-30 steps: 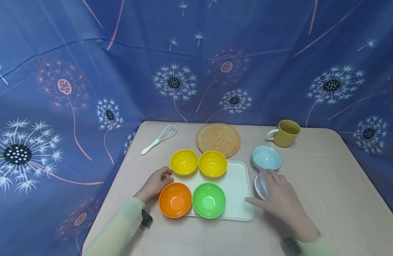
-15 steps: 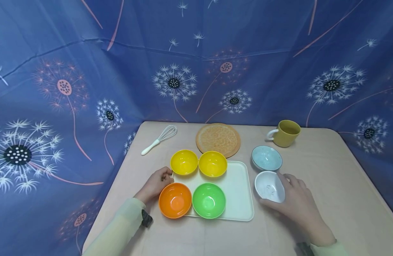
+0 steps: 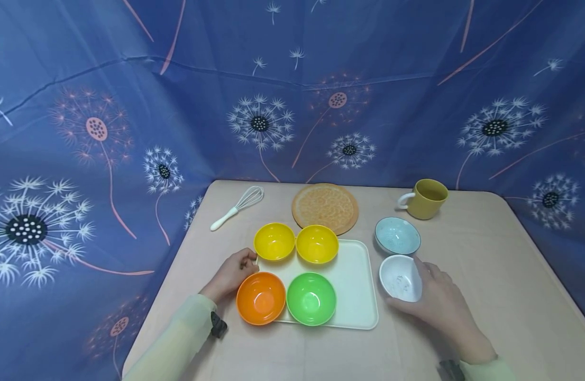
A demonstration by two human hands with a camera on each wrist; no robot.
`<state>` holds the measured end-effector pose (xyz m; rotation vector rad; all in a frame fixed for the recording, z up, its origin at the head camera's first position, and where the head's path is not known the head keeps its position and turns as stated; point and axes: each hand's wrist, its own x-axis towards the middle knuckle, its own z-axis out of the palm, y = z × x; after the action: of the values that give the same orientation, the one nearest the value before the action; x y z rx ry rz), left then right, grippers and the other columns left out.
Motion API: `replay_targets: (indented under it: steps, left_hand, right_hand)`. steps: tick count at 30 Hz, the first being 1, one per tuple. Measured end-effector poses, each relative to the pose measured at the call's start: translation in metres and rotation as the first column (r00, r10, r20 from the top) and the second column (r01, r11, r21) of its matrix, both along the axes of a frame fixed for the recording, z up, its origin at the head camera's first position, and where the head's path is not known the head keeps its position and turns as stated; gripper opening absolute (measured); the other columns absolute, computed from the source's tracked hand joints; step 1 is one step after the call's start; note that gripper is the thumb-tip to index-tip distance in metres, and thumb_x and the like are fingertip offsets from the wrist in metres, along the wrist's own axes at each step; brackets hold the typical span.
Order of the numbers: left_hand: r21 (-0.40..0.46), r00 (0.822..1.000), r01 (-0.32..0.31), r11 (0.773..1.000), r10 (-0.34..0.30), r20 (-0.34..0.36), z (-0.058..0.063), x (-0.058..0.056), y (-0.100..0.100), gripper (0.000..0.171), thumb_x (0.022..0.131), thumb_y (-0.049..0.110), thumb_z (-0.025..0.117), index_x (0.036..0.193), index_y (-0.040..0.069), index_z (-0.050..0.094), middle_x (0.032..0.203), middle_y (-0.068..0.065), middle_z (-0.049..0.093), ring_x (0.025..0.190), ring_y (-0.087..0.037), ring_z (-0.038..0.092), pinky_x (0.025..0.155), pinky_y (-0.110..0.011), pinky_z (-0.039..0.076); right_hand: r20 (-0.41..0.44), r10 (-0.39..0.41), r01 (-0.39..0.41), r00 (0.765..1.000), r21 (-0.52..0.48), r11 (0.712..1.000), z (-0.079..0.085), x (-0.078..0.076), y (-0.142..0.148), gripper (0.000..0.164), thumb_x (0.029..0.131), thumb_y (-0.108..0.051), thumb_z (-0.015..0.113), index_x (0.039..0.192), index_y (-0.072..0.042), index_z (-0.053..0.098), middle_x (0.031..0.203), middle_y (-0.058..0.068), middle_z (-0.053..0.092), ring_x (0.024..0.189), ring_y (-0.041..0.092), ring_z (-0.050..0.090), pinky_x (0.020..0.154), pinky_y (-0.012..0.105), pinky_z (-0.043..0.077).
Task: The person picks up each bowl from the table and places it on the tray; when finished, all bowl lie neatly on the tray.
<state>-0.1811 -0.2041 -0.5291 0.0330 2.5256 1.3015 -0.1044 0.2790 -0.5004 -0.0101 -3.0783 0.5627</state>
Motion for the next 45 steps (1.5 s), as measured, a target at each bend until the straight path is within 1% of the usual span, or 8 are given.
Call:
replay_targets:
  steps: [5,11,15,22,29,34,39,45]
  left_hand:
    - [-0.006,1.0,-0.005,1.0,0.005,0.006,0.0,-0.001,0.001,0.022,0.102,0.013,0.067,0.123,0.013,0.064,0.087,-0.005,0.057,0.082,-0.021,0.054,0.077,-0.035,0.043]
    - [-0.003,1.0,-0.007,1.0,0.007,0.014,0.001,0.0,0.001,0.022,0.102,0.012,0.066,0.124,0.012,0.064,0.088,-0.005,0.057,0.083,-0.021,0.055,0.078,-0.034,0.044]
    - [-0.005,1.0,0.0,1.0,0.0,0.009,0.001,0.001,0.0,0.021,0.102,0.012,0.065,0.123,0.012,0.063,0.087,-0.005,0.057,0.083,-0.021,0.055,0.077,-0.034,0.044]
    - [0.004,1.0,0.004,1.0,-0.004,-0.013,0.0,0.0,0.0,0.021,0.1,0.011,0.067,0.121,0.011,0.064,0.085,-0.004,0.057,0.08,-0.021,0.054,0.076,-0.035,0.044]
    - [0.007,1.0,0.003,1.0,-0.003,-0.001,0.0,0.0,0.0,0.021,0.101,0.012,0.067,0.122,0.012,0.064,0.085,-0.005,0.057,0.081,-0.021,0.053,0.077,-0.036,0.043]
    - [0.011,1.0,0.002,1.0,-0.002,0.001,0.0,0.0,0.0,0.02,0.101,0.011,0.066,0.121,0.011,0.064,0.086,-0.005,0.056,0.081,-0.021,0.053,0.077,-0.036,0.043]
    - [0.01,1.0,-0.001,1.0,0.001,0.004,-0.001,0.0,0.0,0.021,0.101,0.013,0.067,0.122,0.012,0.064,0.086,-0.005,0.056,0.08,-0.021,0.053,0.076,-0.035,0.043]
    - [0.008,1.0,-0.003,1.0,0.003,0.003,0.0,0.0,0.0,0.021,0.101,0.013,0.067,0.123,0.011,0.064,0.086,-0.006,0.056,0.08,-0.021,0.053,0.077,-0.036,0.043]
  right_hand:
    - [-0.042,0.005,-0.005,0.999,-0.001,1.0,-0.003,0.001,-0.001,0.134,0.064,-0.082,0.081,0.155,0.006,0.036,0.132,0.035,0.05,0.111,0.053,0.052,0.086,0.071,0.046]
    - [-0.039,-0.003,0.004,0.999,0.014,1.0,-0.004,0.002,-0.004,0.136,0.065,-0.082,0.08,0.155,0.007,0.034,0.133,0.036,0.049,0.111,0.053,0.052,0.088,0.071,0.045]
    - [-0.035,-0.005,0.005,0.999,0.007,1.0,0.001,0.005,-0.007,0.135,0.064,-0.082,0.081,0.155,0.007,0.034,0.131,0.035,0.049,0.11,0.052,0.053,0.087,0.071,0.046]
    - [-0.083,0.026,-0.025,0.996,0.002,1.0,0.014,0.008,-0.014,0.132,0.065,-0.08,0.081,0.152,0.01,0.039,0.13,0.035,0.052,0.108,0.049,0.055,0.086,0.068,0.047]
    - [-0.067,0.059,-0.061,0.996,-0.016,0.998,0.021,0.012,-0.027,0.125,0.065,-0.078,0.083,0.146,0.008,0.043,0.13,0.032,0.054,0.108,0.047,0.056,0.087,0.065,0.049]
    - [-0.055,0.098,-0.099,0.994,-0.017,0.995,0.02,0.018,-0.042,0.126,0.066,-0.076,0.084,0.15,0.007,0.041,0.137,0.032,0.052,0.114,0.048,0.054,0.093,0.067,0.047]
    - [-0.049,0.119,-0.121,0.992,-0.021,0.992,0.015,0.022,-0.058,0.129,0.062,-0.08,0.084,0.152,0.003,0.043,0.137,0.024,0.054,0.111,0.041,0.054,0.092,0.062,0.047]
    - [-0.06,0.142,-0.143,0.988,-0.007,0.99,0.012,0.027,-0.071,0.13,0.06,-0.083,0.082,0.153,-0.001,0.043,0.139,0.021,0.054,0.112,0.038,0.053,0.093,0.06,0.047]
